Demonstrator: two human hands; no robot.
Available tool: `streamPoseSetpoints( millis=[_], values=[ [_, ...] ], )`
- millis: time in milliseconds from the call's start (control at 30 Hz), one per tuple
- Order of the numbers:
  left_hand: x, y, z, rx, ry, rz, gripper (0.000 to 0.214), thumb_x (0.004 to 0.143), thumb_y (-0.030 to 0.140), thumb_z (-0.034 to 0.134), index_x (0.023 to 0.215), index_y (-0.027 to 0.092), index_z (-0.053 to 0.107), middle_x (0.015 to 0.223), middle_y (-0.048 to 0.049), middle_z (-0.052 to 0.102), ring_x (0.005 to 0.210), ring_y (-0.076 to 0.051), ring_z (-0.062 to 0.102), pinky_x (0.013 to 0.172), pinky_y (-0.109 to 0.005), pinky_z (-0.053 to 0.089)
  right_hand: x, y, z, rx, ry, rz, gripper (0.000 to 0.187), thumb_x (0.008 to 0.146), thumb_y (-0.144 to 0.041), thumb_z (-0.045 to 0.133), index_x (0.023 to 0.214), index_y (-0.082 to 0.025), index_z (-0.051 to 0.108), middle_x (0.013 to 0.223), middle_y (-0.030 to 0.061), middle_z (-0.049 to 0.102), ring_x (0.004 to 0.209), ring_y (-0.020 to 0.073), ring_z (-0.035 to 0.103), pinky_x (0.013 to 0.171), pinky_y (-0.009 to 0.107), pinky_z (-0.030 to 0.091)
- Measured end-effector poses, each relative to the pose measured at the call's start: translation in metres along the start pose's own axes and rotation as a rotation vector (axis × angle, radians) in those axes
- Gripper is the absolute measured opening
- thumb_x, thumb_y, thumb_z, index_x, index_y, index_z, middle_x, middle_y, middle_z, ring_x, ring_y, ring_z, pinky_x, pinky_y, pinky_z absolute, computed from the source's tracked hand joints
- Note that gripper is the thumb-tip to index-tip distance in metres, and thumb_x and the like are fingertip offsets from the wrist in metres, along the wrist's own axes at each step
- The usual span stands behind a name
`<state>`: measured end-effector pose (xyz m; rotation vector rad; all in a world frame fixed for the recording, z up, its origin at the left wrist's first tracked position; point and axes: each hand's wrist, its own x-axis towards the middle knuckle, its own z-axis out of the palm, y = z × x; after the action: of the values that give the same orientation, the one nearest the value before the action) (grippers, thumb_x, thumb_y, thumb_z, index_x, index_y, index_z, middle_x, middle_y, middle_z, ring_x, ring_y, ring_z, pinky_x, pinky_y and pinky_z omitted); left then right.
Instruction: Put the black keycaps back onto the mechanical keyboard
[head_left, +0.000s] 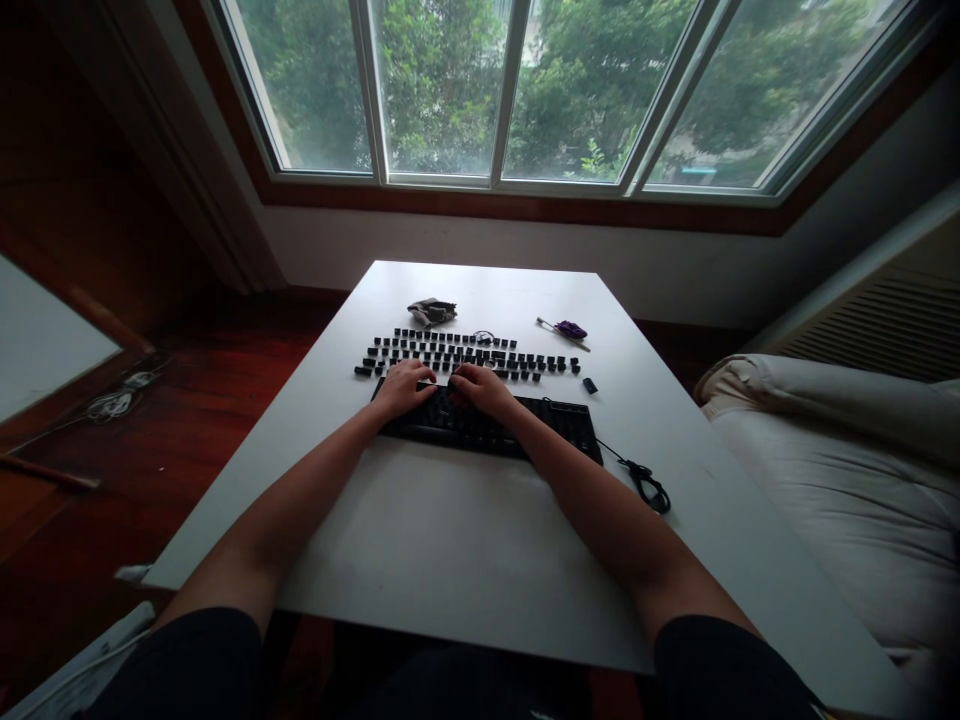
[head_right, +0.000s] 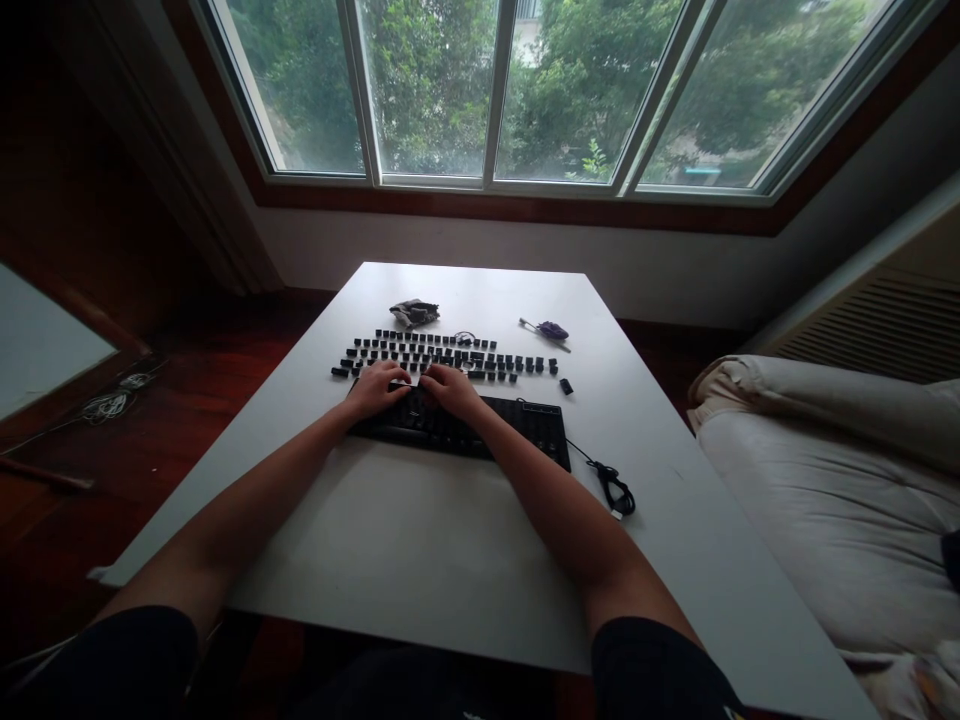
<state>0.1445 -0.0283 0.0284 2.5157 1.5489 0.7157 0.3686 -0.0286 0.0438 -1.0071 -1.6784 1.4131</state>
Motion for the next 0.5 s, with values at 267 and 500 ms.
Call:
streamPoseSetpoints(
  millis=[267,500],
  values=[
    [-0.0028,0.0007,0.0004,-0.012,-0.08,0.034,0.026,0.09,0.044,0.064,0.107,0.026,0.072,0.105,-0.0055,0.07,0.102,-0.026,0.06,0.093,-0.041,0.044,-0.0045,0.0061,0.0055,-0.203,-0.024,-0.122,0.012,0.089,-0.034,0.066,0.089,-0.023,0.062,0.071,-0.0021,0.069,0.063,0.0152,0.067,0.058,0.024,0.052],
    [-0.0035,-0.0013,0.0022,0.003,-0.068,0.043,0.026,0.09,0.044,0.064,0.107,0.026,0.072,0.107,-0.0055,0.07,0.102,-0.026,0.059,0.093,-0.041,0.043,-0.0044,0.0085,0.0092,-0.155,-0.052,-0.07,0.013,0.09,-0.035,0.066,0.088,-0.022,0.063,0.069,-0.0013,0.07,0.06,0.0149,0.067,0.058,0.024,0.051]
  ],
)
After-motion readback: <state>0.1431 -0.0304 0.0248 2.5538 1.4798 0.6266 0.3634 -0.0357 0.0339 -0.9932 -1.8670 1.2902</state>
